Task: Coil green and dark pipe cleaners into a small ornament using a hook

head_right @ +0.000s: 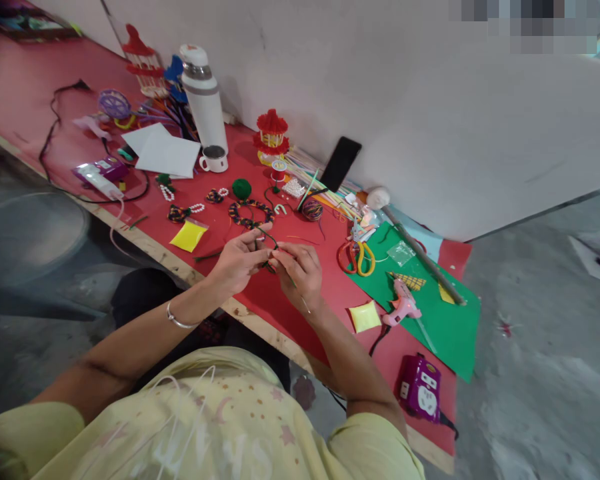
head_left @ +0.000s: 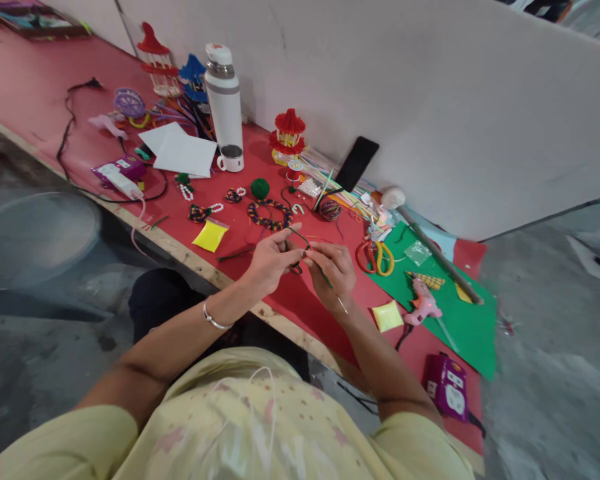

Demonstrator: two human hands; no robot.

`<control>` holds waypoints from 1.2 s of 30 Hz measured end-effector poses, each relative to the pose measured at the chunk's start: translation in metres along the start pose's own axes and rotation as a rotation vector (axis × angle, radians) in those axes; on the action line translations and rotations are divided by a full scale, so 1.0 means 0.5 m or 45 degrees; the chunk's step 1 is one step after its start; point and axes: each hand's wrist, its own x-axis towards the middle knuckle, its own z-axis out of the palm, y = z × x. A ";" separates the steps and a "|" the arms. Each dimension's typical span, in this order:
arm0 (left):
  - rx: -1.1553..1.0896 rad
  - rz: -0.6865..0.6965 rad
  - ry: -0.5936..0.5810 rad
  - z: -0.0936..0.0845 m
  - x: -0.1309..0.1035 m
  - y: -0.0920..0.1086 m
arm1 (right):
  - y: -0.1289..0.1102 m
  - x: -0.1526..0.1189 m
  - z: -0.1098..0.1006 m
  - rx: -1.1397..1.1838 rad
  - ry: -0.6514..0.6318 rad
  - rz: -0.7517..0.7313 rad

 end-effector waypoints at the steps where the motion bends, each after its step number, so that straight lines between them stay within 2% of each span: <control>1: 0.043 0.097 0.031 0.004 -0.001 -0.006 | 0.000 -0.002 0.002 -0.026 0.021 0.013; 3: 0.119 0.229 0.066 0.009 -0.002 -0.016 | 0.000 -0.003 0.005 -0.052 0.057 0.026; 5: 0.162 0.258 0.077 0.011 -0.002 -0.019 | -0.002 -0.003 0.006 -0.062 0.063 0.026; 9: 0.112 0.163 0.058 0.009 -0.002 -0.010 | -0.009 -0.002 0.005 -0.067 0.060 0.014; 13: -0.010 -0.049 -0.104 -0.005 0.002 0.007 | -0.002 0.001 -0.002 0.020 0.052 -0.046; 16: 0.012 -0.141 -0.193 -0.028 0.013 0.024 | 0.016 0.009 -0.011 0.180 -0.024 -0.071; 20: 0.131 -0.198 -0.255 -0.057 0.031 0.045 | 0.034 0.027 -0.025 0.357 -0.196 -0.012; 25: 0.249 -0.186 -0.273 -0.074 0.044 0.058 | 0.031 0.048 -0.047 0.411 -0.337 0.068; 32: 0.305 -0.217 -0.331 -0.072 0.045 0.060 | 0.030 0.055 -0.052 0.518 -0.297 0.127; 36: 0.286 -0.172 -0.304 -0.067 0.045 0.058 | 0.026 0.047 -0.044 0.472 -0.264 0.134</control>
